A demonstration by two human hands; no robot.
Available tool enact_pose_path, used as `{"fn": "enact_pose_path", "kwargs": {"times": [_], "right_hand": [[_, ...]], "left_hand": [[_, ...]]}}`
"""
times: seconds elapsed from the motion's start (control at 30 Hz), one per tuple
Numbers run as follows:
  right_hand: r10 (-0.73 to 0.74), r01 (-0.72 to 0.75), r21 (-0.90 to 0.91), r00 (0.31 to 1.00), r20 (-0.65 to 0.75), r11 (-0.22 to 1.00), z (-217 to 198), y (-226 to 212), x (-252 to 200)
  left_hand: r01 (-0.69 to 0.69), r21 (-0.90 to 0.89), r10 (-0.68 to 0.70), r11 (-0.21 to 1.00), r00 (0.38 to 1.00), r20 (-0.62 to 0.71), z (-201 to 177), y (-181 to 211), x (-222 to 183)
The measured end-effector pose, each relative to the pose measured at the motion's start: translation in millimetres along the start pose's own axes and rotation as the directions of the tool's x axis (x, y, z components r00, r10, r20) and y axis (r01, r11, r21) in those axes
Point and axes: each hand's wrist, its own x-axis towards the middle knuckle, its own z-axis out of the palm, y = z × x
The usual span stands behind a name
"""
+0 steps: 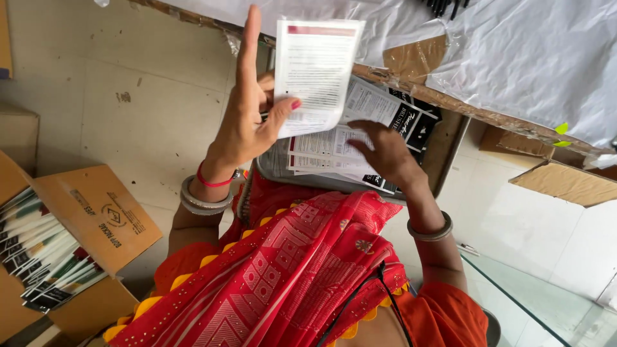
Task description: The person places a group of paintbrushes into a plastic sleeve, folds the top edge of the sleeve over, and then adds the packaged brushes into a metal bin containing other sets.
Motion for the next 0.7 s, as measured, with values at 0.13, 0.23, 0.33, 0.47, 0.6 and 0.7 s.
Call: {"fn": "enact_pose_path", "kwargs": {"times": [0.13, 0.23, 0.33, 0.47, 0.6, 0.7], "right_hand": [[-0.519, 0.448, -0.711, 0.844, 0.135, 0.543, 40.2, 34.7, 21.0], [-0.523, 0.447, -0.652, 0.848, 0.09, 0.612, 43.9, 42.0, 22.7], [-0.305, 0.354, -0.546, 0.935, 0.181, 0.759, 24.6, 48.8, 30.1], [-0.24, 0.197, -0.391, 0.969, -0.063, 0.899, -2.8, 44.5, 24.0], [-0.23, 0.102, -0.301, 0.874, -0.429, 0.948, -12.3, 37.5, 10.8], [-0.289, 0.099, -0.375, 0.821, -0.493, 0.922, 0.6, 43.2, 7.2]], "left_hand": [[0.083, 0.149, -0.092, 0.985, 0.994, 0.052, -20.0, -6.8, -11.4], [0.305, 0.194, -0.327, 0.932, 0.94, 0.094, -21.3, 0.5, -12.4], [0.541, 0.07, -0.546, 0.838, 0.828, 0.127, -22.0, 2.8, -9.0], [0.498, -0.249, -0.441, 0.831, 0.862, 0.251, -10.4, -22.8, -15.7], [0.424, -0.136, -0.352, 0.895, 0.861, 0.368, 28.4, -107.5, -44.3], [0.428, 0.141, -0.45, 0.893, 0.861, 0.236, 62.6, -205.0, -84.7]]}}
